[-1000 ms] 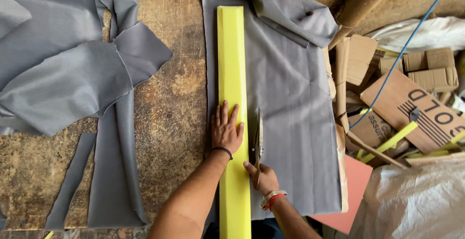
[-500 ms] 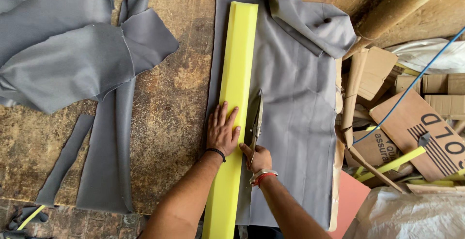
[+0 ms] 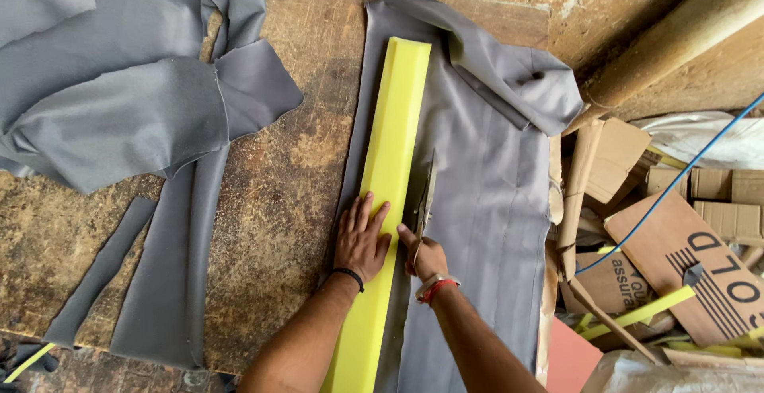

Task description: The person lays gray fabric on a workbench, places yellow foam pieces on it, and cuts the fabric around each foam piece with scissors, trimming excess material. They work on square foam blocks and then a long foam bar, repositioning the foam and fabric between cuts.

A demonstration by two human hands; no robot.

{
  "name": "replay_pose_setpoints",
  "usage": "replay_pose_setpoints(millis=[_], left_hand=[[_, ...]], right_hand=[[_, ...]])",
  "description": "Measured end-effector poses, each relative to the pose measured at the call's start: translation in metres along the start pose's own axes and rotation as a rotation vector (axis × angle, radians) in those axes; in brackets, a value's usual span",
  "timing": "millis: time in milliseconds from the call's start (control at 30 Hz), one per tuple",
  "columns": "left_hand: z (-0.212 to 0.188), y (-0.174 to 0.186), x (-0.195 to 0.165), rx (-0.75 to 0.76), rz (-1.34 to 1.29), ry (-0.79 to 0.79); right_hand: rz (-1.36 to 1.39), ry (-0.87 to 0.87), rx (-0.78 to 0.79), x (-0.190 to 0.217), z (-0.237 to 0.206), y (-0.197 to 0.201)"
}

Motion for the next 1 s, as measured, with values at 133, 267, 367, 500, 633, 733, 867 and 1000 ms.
replay_pose_setpoints(millis=[133,267,367,500,633,733,867,1000], left_hand=[[-0.002,0.004,-0.001,-0.003,0.001,0.013],[-0.002,0.004,0.000,0.002,-0.001,0.014],[-0.004,0.003,0.001,-0.005,0.036,0.006],[-0.007,-0.002,0.005,0.004,0.035,0.006],[-0.007,-0.006,0.006,-0.008,0.035,0.001],[-0.007,-0.008,0.007,-0.002,0.031,0.001],[-0.011,-0.006,0.006,0.019,0.017,0.012],[-0.014,-0.001,0.000,-0.035,-0.007,-0.015]], right_hand=[[-0.069,0.083,-0.046,0.015,0.014,-0.001],[0.033,0.058,0.002,0.023,0.018,-0.005],[-0.054,0.050,-0.012,0.042,0.027,-0.002],[-0.088,0.097,-0.036,0.060,0.033,0.001],[-0.019,0.093,-0.006,0.070,0.036,-0.001],[-0.008,0.072,0.033,0.084,0.043,-0.004],[-0.010,0.068,-0.046,0.096,0.051,0.002],[0.048,0.041,0.020,0.109,0.062,0.003]])
Point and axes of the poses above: each hand's wrist, its own z-axis towards the middle knuckle, its own y-axis out of the back of the hand, x = y × z, the point moved 4 cm from there along z, towards the middle knuckle, and after that the axes turned 6 degrees about -y, right-handed, at the moved point
